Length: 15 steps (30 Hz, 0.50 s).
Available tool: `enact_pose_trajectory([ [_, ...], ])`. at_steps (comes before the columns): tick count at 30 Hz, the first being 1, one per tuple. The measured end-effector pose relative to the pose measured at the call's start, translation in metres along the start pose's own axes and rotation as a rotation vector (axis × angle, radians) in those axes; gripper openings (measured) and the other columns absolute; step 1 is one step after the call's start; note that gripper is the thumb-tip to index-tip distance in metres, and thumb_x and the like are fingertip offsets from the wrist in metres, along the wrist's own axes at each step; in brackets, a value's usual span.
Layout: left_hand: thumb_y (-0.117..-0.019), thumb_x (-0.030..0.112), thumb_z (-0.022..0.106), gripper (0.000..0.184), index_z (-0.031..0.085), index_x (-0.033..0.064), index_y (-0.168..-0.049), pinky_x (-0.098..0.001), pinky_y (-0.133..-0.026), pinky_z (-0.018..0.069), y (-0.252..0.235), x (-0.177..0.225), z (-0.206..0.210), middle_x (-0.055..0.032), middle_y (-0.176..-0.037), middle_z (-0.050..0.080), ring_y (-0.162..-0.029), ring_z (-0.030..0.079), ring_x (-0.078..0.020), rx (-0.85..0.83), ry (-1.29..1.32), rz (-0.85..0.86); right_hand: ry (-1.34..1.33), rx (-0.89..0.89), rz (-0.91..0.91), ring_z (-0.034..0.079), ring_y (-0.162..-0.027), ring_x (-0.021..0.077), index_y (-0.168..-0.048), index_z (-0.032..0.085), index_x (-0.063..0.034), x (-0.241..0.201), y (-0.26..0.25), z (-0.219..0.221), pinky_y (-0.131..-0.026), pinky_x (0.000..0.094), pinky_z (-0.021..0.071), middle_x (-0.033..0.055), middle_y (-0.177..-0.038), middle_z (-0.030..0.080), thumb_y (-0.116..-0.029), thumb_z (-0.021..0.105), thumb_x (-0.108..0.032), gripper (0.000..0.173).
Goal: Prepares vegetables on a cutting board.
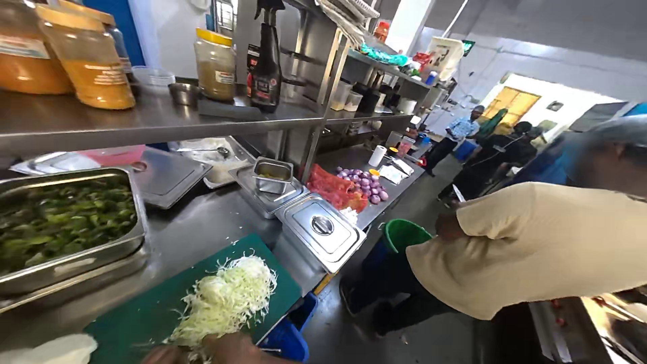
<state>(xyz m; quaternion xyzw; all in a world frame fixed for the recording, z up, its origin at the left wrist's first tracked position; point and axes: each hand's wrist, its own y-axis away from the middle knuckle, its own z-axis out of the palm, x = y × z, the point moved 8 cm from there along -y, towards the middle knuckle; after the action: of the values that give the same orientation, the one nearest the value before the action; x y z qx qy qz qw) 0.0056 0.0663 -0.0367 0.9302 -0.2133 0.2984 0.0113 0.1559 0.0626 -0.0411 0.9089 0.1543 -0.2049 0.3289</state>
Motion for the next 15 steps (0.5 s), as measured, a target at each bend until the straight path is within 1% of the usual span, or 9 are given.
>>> enact_pose_trajectory([
  [3,-0.0988,0.025,0.068,0.023,0.078,0.0051,-0.105,-0.0541,-0.099,0.0545,0.004,0.001,-0.006,-0.0194,-0.113,0.073,-0.11,0.069,-0.0381,0.168,0.018,0.047,0.016,0.018,-0.008,0.068,-0.108,0.047,-0.152,0.046,-0.0181,0.0,0.007,-0.005,-0.085,0.0698,0.054,0.0237,-0.122,0.069,-0.0996,0.06,-0.011,0.055],
  [4,-0.0976,0.026,0.069,0.022,0.079,0.0064,-0.103,-0.0536,-0.097,0.0561,0.003,0.003,-0.005,-0.0173,-0.111,0.074,-0.108,0.07,-0.0366,0.213,0.019,0.047,0.015,0.028,-0.011,0.068,-0.11,0.0472,-0.153,0.045,-0.0184,0.001,0.013,-0.011,-0.087,0.0697,0.0539,0.0244,-0.124,0.068,-0.099,0.06,-0.01,0.057],
  [5,-0.0961,0.025,0.07,0.021,0.079,0.0075,-0.102,-0.0529,-0.095,0.0574,0.003,0.004,-0.004,-0.0151,-0.11,0.075,-0.106,0.071,-0.0347,0.244,0.012,0.034,0.009,0.032,-0.014,0.066,-0.114,0.0469,-0.156,0.043,-0.0193,0.002,0.02,-0.016,-0.091,0.0691,0.053,0.0248,-0.128,0.067,-0.1001,0.059,-0.01,0.059],
  [6,-0.0965,0.022,0.069,0.019,0.079,0.0074,-0.103,-0.0527,-0.096,0.0568,0.004,0.006,-0.004,-0.0147,-0.112,0.075,-0.108,0.071,-0.0342,0.227,0.022,0.004,0.019,0.024,-0.016,0.065,-0.117,0.0464,-0.159,0.041,-0.02,0.0,0.026,-0.021,-0.095,0.0682,0.0522,0.0248,-0.132,0.065,-0.1011,0.058,-0.01,0.061],
  [8,-0.1013,0.019,0.063,0.021,0.078,0.0099,-0.113,-0.048,-0.108,0.0507,0.009,0.002,-0.005,-0.0122,-0.125,0.071,-0.12,0.066,-0.0297,0.084,0.05,-0.107,0.117,-0.02,0.012,0.064,-0.119,0.046,-0.159,0.04,-0.021,-0.008,0.027,-0.027,-0.096,0.0669,0.0518,0.0247,-0.133,0.064,-0.102,0.057,-0.013,0.06],
  [9,-0.1024,0.019,0.061,0.023,0.078,0.011,-0.115,-0.045,-0.111,0.0486,0.011,-0.002,-0.002,-0.0108,-0.129,0.07,-0.124,0.064,-0.0272,0.037,0.05,-0.141,0.192,-0.057,0.044,0.063,-0.12,0.0469,-0.159,0.04,-0.0218,-0.011,0.027,-0.032,-0.096,0.0676,0.0511,0.0249,-0.133,0.064,-0.1017,0.056,-0.014,0.06],
  [12,-0.1033,0.018,0.059,0.023,0.078,0.0096,-0.114,-0.0429,-0.11,0.0493,0.008,-0.004,0.003,-0.0112,-0.127,0.069,-0.123,0.064,-0.0258,0.016,0.029,-0.136,0.325,-0.13,0.106,0.064,-0.118,0.0464,-0.153,0.046,-0.0216,-0.018,0.031,-0.051,-0.095,0.0674,0.0502,0.0239,-0.128,0.066,-0.1038,0.052,-0.018,0.05],
  [14,-0.1024,0.016,0.06,0.021,0.078,0.0088,-0.11,-0.0431,-0.109,0.0499,0.008,0.0,0.003,-0.0106,-0.125,0.07,-0.122,0.064,-0.0252,0.022,0.025,-0.113,0.32,-0.152,0.113,0.065,-0.115,0.0458,-0.15,0.047,-0.0184,-0.016,0.023,-0.038,-0.094,0.0666,0.0512,0.0244,-0.125,0.067,-0.103,0.052,-0.017,0.047],
  [15,-0.1018,0.014,0.06,0.02,0.078,0.008,-0.109,-0.0431,-0.11,0.0496,0.008,0.001,0.003,-0.0106,-0.124,0.071,-0.122,0.064,-0.0253,0.029,0.029,-0.101,0.29,-0.157,0.111,0.066,-0.115,0.0455,-0.152,0.045,-0.0172,-0.014,0.015,-0.026,-0.094,0.0658,0.0517,0.0247,-0.124,0.067,-0.1029,0.053,-0.016,0.049],
])
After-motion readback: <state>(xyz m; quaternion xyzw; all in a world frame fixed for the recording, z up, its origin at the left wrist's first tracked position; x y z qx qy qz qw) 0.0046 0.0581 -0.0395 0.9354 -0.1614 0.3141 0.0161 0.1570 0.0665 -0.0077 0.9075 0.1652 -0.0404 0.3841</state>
